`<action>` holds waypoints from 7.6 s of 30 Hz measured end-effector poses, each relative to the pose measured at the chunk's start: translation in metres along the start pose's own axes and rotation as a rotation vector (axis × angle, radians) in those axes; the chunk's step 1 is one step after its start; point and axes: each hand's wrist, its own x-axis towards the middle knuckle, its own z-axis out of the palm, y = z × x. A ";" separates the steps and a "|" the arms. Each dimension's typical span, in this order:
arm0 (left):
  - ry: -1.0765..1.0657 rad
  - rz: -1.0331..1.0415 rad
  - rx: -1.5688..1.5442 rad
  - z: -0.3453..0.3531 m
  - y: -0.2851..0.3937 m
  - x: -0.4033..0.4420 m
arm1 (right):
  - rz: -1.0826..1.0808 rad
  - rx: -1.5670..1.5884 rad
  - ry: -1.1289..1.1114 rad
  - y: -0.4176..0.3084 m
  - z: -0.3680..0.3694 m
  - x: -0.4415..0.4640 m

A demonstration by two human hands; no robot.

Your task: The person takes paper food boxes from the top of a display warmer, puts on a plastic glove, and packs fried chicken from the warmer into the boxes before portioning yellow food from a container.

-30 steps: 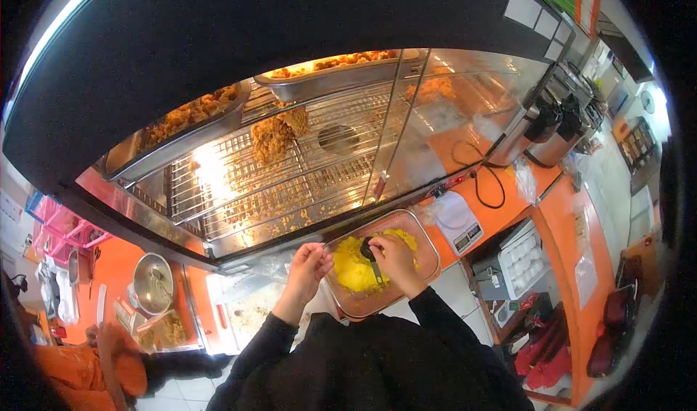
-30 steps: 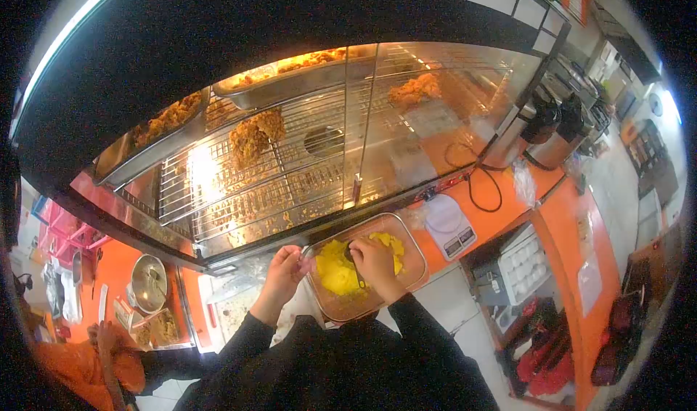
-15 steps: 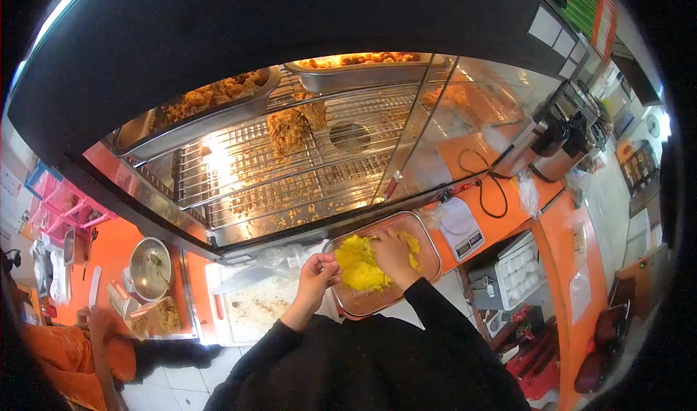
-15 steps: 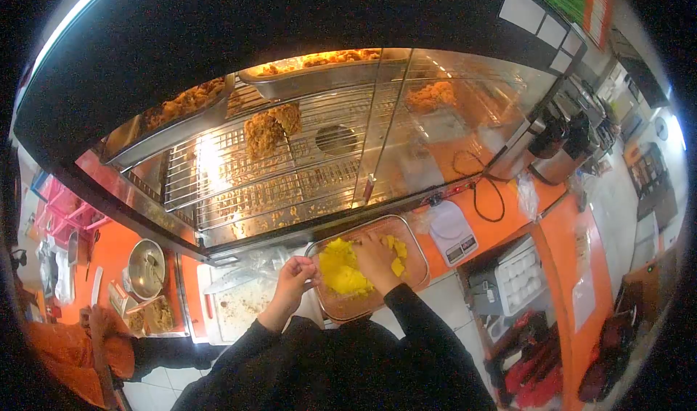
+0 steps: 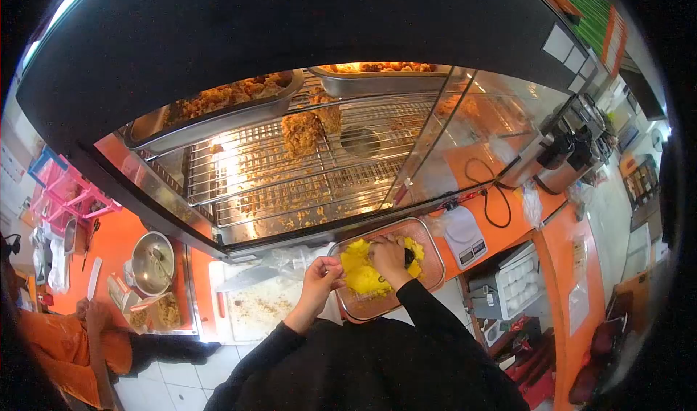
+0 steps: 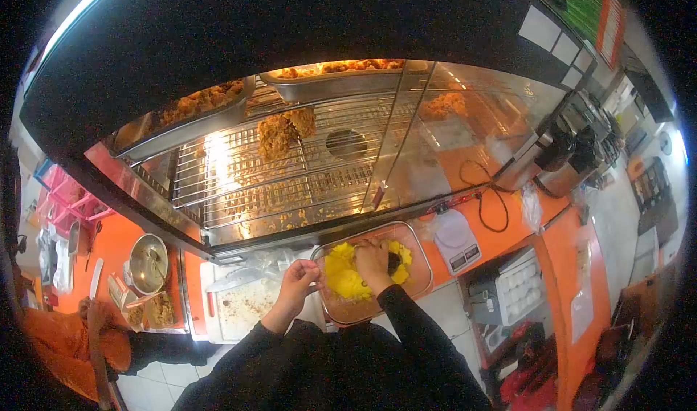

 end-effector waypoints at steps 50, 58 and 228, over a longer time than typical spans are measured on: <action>-0.226 0.369 0.328 0.031 0.037 0.048 | 0.707 2.753 -0.102 0.001 -0.128 0.051; -0.227 0.740 0.677 0.060 0.065 0.069 | 0.731 2.986 0.019 -0.014 -0.122 0.064; -0.695 0.442 0.400 0.070 0.242 0.096 | 0.055 0.534 0.741 -0.106 -0.215 0.065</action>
